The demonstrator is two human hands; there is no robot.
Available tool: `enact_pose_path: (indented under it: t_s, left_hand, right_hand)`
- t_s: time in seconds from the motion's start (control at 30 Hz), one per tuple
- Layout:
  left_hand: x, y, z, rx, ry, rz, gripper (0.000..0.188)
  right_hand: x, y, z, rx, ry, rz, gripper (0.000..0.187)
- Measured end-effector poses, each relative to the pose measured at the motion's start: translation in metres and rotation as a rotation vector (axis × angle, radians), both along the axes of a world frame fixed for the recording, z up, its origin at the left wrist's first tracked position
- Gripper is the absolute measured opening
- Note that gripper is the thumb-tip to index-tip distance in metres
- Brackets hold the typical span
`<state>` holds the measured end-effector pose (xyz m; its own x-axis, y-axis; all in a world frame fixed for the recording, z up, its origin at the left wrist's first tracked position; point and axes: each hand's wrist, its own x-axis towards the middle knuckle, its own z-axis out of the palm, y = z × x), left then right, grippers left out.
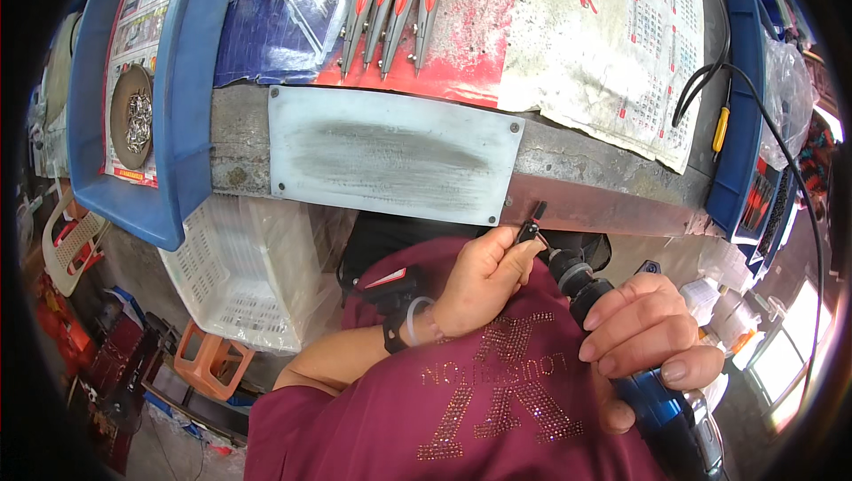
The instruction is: The person assembles several small metal compasses at a workbench. They use a rotary tool to grind or polish the tips of the compass legs, then place each finished unit on the table. The person also uses a screwdriver to tighten a screw on one of the compasses.
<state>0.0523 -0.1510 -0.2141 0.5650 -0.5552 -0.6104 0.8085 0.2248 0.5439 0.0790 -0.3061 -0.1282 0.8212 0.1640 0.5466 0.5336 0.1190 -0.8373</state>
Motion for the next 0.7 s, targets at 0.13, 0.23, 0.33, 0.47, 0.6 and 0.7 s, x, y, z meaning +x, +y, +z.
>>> enact_pose_path:
  t_s: [0.13, 0.23, 0.33, 0.47, 0.6, 0.7]
  left_hand:
    - [0.0008, 0.0002, 0.0012, 0.006, -0.018, 0.012, 0.019]
    - [0.0008, 0.0002, 0.0017, 0.004, -0.003, 0.008, 0.019]
    - [0.0005, -0.0001, 0.0017, 0.005, -0.012, 0.013, 0.019]
    - [0.0009, 0.0018, 0.0009, 0.049, -0.029, -0.032, 0.018]
    - [0.0019, 0.0028, 0.0002, 0.063, -0.024, -0.063, 0.017]
    - [0.0016, 0.0008, 0.0005, 0.069, -0.003, -0.052, 0.016]
  right_hand:
    - [0.0031, -0.0024, 0.0002, -0.102, -0.004, 0.011, 0.053]
    - [0.0039, -0.0020, -0.0003, -0.102, 0.001, 0.014, 0.051]
    - [0.0035, 0.0000, -0.0004, -0.074, 0.010, 0.008, 0.048]
    - [0.0032, 0.0021, 0.0001, -0.082, 0.037, -0.005, 0.047]
    - [0.0056, 0.0026, -0.0032, -0.104, 0.039, -0.046, 0.048]
    - [0.0097, 0.0017, -0.0072, -0.043, 0.036, -0.012, 0.046]
